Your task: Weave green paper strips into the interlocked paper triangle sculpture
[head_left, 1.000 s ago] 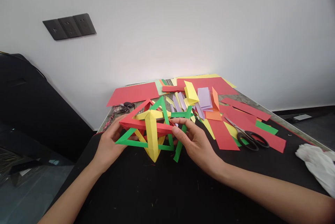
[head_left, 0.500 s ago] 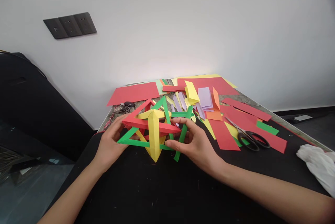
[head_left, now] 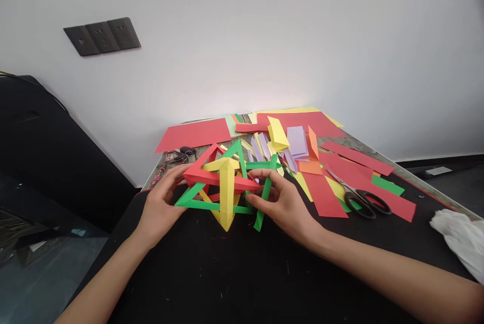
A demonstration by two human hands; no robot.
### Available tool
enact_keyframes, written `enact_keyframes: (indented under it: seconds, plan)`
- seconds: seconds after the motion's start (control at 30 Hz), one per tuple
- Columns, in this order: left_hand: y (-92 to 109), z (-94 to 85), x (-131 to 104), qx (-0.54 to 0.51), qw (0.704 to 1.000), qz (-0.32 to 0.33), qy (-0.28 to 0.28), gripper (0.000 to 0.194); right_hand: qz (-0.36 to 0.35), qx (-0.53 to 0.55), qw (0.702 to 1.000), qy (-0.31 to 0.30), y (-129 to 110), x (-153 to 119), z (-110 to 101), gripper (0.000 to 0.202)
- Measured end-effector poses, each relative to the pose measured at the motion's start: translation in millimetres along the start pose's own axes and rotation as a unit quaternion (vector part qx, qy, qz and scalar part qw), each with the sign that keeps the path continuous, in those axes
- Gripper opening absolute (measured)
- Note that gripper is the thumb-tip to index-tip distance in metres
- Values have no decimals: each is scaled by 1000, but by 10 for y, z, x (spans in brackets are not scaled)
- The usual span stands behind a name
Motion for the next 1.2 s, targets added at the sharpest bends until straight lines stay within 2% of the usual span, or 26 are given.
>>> enact_keyframes:
  seconds: [0.33, 0.57, 0.8, 0.97, 1.2]
  plan:
    - [-53, -18, -28, 39, 999, 33, -9, 51, 27, -10, 1000, 7, 60, 27, -17, 44]
    - [-11, -2, -23, 43, 998, 51, -19, 50, 29, -14, 999, 26, 102, 25, -41, 47]
    - [14, 16, -11, 46, 998, 49, -16, 48, 16, -24, 999, 33, 35, 2, -56, 53]
    - [9, 4, 4, 46, 998, 44, -9, 49, 23, -52, 998, 40, 26, 4, -68, 49]
    - [-25, -33, -33, 44, 999, 26, 0, 53, 29, -36, 998, 30, 69, 22, -64, 49]
Point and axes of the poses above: each hand's wrist, its own x-axis towards the middle knuckle, its own z-axis out of the palm, y = z × x, the point moved 10 cm from there along x, towards the middle knuckle, and after that the axes turned 1 degree about z, right-handed, at the moved point
